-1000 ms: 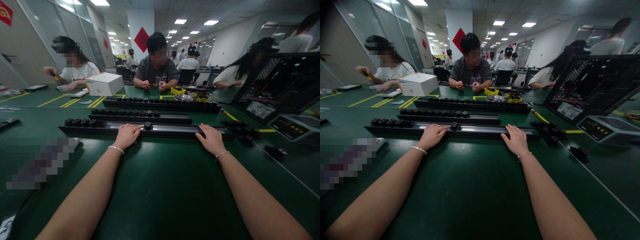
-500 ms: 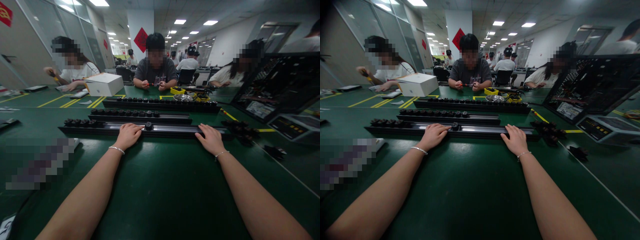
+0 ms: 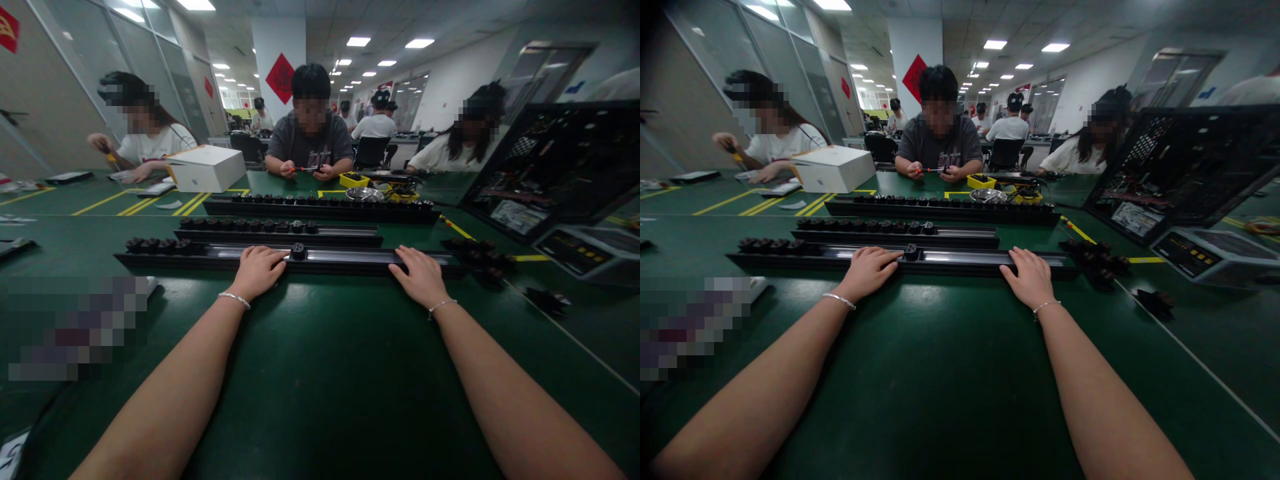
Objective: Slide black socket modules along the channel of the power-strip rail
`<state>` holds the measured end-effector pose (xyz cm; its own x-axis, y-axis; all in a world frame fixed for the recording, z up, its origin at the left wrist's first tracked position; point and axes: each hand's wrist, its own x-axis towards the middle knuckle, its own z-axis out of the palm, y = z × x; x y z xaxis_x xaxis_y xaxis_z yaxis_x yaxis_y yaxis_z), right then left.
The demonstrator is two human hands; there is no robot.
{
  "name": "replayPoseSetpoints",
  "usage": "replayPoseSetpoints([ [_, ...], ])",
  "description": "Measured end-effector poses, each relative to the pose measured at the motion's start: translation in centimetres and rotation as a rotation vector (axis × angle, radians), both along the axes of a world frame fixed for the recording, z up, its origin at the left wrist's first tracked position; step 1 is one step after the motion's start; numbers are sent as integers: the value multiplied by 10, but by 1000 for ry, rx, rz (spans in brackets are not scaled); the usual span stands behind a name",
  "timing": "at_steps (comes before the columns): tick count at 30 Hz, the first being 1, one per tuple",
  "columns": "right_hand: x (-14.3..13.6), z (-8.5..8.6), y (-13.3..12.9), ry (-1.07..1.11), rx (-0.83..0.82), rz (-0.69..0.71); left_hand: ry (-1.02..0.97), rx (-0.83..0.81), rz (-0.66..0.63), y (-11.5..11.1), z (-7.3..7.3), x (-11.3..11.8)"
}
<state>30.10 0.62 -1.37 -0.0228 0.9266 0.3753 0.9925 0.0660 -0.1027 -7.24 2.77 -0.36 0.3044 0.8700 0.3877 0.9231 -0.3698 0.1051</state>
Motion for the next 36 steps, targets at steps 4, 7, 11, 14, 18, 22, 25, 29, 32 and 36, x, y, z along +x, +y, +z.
replayPoseSetpoints([
  [4, 0, -1, 0, 1, 17, 2, 7, 4, -13, 0, 0, 2],
  [7, 1, -2, 1, -2, 18, 4, 1, 10, -15, -1, -1, 3],
  [11, 1, -2, 1, 6, 16, 9, 4, 5, -24, -1, 0, 3],
  [14, 2, -2, 2, 7, 9, 10, 8, -7, -30, -1, 0, 4],
  [18, 2, -4, 2, 13, 19, 8, 3, -6, -38, 0, -1, 4],
  [22, 3, -5, 2, 15, 27, 12, 3, -7, -43, 1, -2, 4],
  [25, 3, -5, 2, 12, 21, 10, 4, -13, -41, 1, -2, 4],
  [29, 2, -3, 2, 7, 15, 2, 0, -22, -37, 0, -1, 5],
  [32, 2, -3, 1, 6, 16, 3, 8, -26, -40, -1, 0, 5],
  [36, 1, -3, 1, 14, 20, 6, 21, -36, -39, -2, 2, 6],
])
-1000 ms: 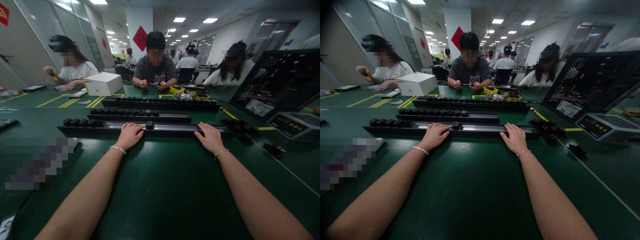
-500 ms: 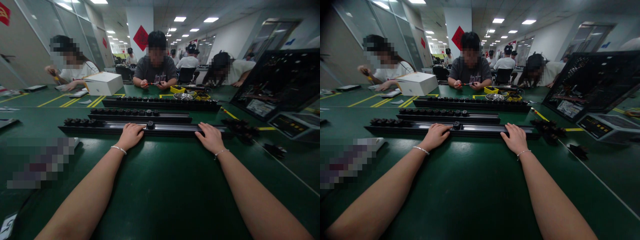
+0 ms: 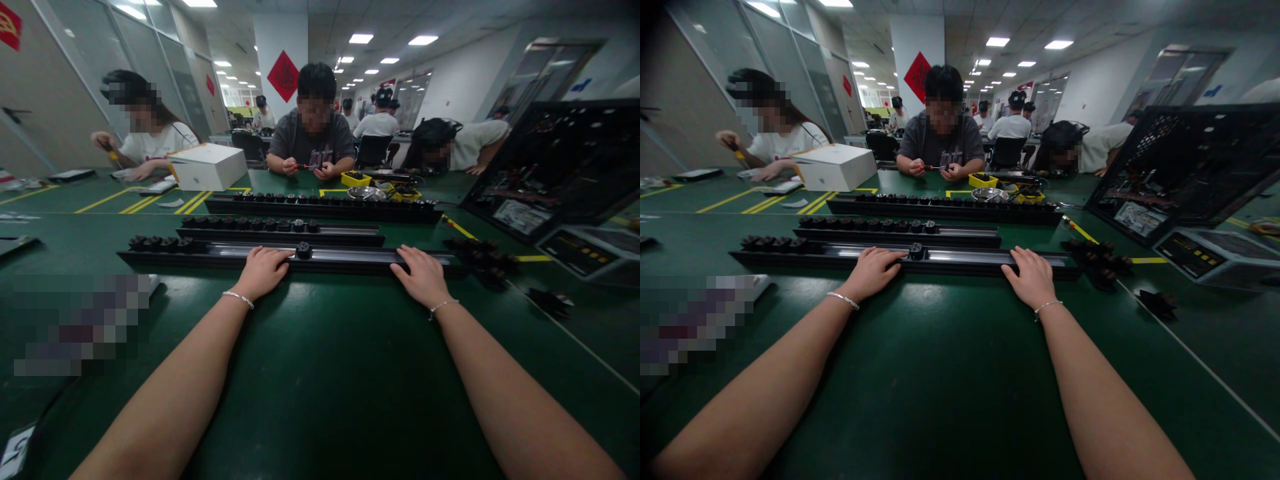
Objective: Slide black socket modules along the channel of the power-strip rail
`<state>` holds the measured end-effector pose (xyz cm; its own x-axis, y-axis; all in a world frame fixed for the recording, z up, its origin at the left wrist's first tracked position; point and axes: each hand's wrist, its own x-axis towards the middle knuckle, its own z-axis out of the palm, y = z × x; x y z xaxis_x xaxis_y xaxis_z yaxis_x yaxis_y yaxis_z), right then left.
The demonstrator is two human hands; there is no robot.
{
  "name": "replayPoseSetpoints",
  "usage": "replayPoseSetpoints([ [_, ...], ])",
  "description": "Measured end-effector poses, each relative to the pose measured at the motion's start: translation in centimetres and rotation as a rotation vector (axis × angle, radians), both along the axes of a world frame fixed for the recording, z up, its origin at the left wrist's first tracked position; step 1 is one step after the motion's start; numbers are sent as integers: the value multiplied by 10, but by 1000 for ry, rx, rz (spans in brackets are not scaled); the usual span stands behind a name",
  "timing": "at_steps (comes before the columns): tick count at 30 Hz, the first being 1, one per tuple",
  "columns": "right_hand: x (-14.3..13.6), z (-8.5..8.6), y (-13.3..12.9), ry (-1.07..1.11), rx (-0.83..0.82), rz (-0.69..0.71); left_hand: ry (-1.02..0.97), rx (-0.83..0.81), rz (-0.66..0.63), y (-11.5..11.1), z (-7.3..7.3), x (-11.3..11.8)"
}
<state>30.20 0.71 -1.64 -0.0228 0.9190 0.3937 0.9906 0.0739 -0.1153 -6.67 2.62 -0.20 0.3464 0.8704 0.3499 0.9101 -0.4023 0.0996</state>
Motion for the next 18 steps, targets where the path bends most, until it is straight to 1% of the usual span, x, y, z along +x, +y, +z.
replayPoseSetpoints([
  [6, 1, 1, 0, 5, 3, 14, -4, -13, 0, -1, 1, 1],
  [18, 1, -1, 0, -4, 3, 14, 0, -13, -25, -1, -1, 1],
])
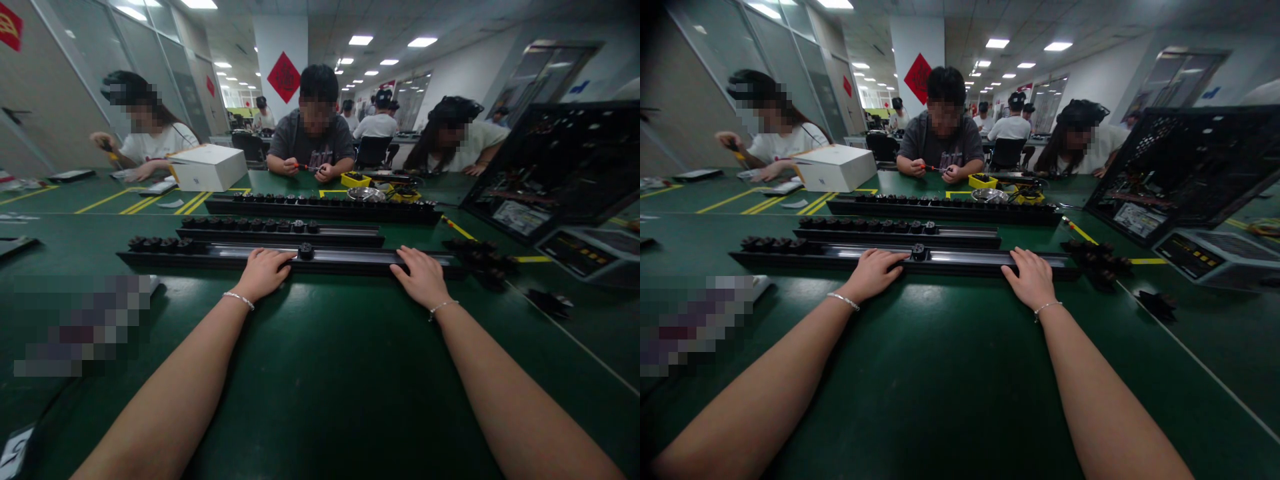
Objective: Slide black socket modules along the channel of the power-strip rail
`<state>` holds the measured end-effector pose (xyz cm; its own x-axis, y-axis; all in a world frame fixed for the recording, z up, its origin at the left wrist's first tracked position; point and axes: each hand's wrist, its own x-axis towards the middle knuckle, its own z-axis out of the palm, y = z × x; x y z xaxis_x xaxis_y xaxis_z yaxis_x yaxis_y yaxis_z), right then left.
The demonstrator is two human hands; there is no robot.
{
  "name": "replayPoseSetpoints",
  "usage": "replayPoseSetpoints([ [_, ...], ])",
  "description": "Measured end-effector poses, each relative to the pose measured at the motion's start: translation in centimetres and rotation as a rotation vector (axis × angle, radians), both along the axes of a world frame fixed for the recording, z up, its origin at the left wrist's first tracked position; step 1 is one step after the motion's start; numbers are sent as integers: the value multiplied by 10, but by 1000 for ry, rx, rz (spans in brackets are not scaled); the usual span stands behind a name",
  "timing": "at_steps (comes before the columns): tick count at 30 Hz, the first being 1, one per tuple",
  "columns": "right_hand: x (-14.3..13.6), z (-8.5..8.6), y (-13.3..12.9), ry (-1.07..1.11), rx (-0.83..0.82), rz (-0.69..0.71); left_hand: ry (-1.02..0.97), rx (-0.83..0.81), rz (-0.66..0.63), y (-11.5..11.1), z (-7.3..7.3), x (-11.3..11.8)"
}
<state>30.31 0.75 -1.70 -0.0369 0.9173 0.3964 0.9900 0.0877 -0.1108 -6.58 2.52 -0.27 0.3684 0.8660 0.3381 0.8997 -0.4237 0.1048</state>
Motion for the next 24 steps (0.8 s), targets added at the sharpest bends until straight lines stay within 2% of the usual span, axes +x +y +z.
replayPoseSetpoints([
  [24, -1, 1, -3, -15, -1, -4, 51, -5, -13, -2, 3, -1],
])
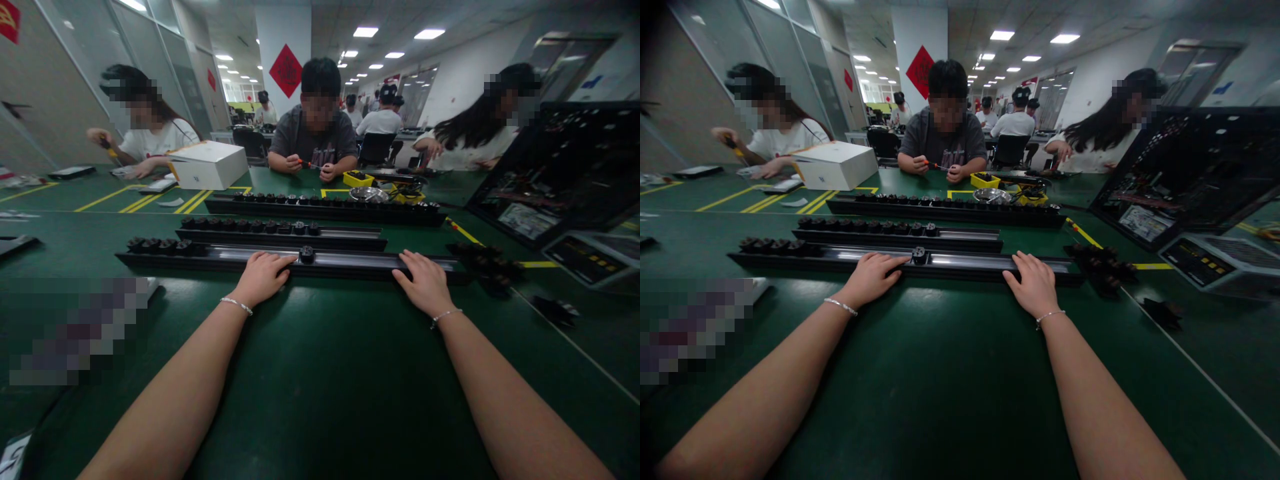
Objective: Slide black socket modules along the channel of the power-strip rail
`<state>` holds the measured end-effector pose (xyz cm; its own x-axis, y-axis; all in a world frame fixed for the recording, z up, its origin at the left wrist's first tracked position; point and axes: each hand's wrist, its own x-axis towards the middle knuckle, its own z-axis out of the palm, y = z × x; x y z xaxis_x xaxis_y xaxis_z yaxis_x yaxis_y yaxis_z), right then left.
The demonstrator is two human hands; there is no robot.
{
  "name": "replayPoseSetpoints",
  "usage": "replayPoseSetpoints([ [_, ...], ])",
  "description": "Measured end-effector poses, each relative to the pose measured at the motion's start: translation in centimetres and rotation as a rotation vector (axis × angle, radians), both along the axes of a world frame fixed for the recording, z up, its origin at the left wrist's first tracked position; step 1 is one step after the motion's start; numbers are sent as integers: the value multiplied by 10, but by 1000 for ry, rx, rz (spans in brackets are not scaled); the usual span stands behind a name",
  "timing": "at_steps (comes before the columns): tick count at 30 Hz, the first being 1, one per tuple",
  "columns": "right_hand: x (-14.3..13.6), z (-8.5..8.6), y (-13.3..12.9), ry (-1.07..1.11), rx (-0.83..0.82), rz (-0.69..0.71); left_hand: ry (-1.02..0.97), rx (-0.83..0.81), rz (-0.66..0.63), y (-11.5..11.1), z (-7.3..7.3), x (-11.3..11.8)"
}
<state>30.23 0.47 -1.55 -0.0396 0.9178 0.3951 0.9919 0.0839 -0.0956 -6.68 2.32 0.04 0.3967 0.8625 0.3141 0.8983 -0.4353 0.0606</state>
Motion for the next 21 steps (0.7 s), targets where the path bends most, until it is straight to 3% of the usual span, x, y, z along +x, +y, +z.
replayPoseSetpoints([
  [21, -1, 3, -5, -25, -33, 1, -65, -32, 19, -3, -2, 1],
])
